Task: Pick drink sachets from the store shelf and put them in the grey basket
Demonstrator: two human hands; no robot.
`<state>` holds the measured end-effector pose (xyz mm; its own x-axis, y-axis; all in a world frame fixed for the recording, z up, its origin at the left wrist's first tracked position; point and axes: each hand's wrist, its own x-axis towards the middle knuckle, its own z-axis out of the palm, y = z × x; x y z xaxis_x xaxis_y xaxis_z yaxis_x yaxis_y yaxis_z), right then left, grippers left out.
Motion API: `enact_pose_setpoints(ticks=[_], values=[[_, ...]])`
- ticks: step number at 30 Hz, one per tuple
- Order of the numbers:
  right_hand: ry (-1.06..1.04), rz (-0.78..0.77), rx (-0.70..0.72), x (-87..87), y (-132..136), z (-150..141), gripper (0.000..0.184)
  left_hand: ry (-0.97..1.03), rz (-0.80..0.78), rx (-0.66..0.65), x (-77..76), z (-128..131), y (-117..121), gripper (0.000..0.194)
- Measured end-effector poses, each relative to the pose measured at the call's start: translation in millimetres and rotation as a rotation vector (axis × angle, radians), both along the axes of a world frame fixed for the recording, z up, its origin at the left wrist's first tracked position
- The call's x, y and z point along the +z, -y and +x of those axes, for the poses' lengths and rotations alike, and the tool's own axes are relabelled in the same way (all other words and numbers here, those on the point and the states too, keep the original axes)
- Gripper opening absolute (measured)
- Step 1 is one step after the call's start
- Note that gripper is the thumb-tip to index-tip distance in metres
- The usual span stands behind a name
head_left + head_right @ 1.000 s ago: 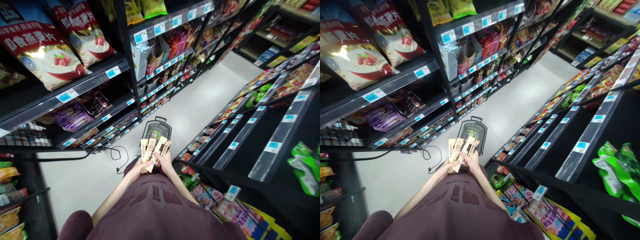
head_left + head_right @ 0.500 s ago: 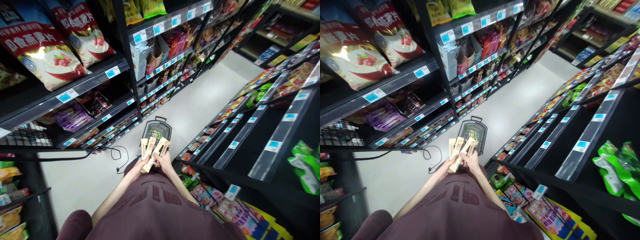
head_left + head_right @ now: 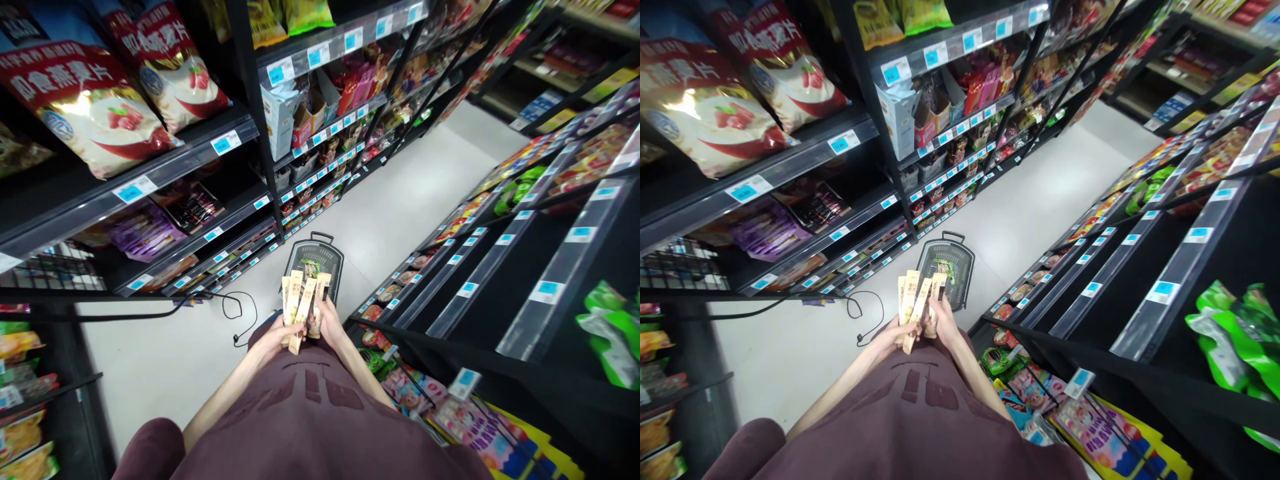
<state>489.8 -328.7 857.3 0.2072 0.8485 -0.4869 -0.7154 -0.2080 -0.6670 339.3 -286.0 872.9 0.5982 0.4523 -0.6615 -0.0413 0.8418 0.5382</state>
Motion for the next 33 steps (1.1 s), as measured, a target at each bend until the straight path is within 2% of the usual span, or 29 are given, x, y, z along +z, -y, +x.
enact_pose_setpoints(ticks=[3, 5, 8, 12, 16, 20, 27, 30, 33], values=[[-0.266, 0.005, 0.0, 1.6, -3.8, 3.5, 0.034, 0.02, 0.05, 0.015, -0.1, 1.3, 1.6, 0.053], [-0.352, 0.014, 0.009, 2.4, -5.0, 5.6, 0.031, 0.038, 0.073, 0.051, -1.5, 2.8, 2.1, 0.058], [-0.364, 0.021, 0.022, 2.7, -4.4, 7.5, 0.029, 0.026, 0.069, 0.093, -3.5, 3.6, 1.9, 0.058], [-0.361, 0.022, 0.047, 1.8, -1.9, 10.8, 0.03, -0.048, 0.062, 0.138, -6.5, 1.5, 1.2, 0.045], [-0.412, 0.027, 0.075, 3.9, -1.5, 13.6, 0.036, -0.087, 0.071, 0.108, -9.6, 0.2, 1.0, 0.033], [-0.462, 0.0, 0.041, 16.2, -2.0, 11.6, 0.039, -0.04, 0.058, 0.109, -7.1, 2.7, 0.8, 0.042], [-0.442, 0.042, -0.137, 46.8, 0.6, 5.1, 0.035, 0.067, 0.096, 0.135, 1.7, 4.3, 0.2, 0.058], [-0.428, 0.047, -0.147, 49.7, -0.7, 5.2, 0.035, 0.09, 0.073, 0.123, 0.8, 2.5, 0.5, 0.055], [-0.471, 0.086, -0.16, 49.2, -1.9, 5.8, 0.034, 0.103, 0.062, 0.122, -0.3, 1.3, 0.4, 0.044]])
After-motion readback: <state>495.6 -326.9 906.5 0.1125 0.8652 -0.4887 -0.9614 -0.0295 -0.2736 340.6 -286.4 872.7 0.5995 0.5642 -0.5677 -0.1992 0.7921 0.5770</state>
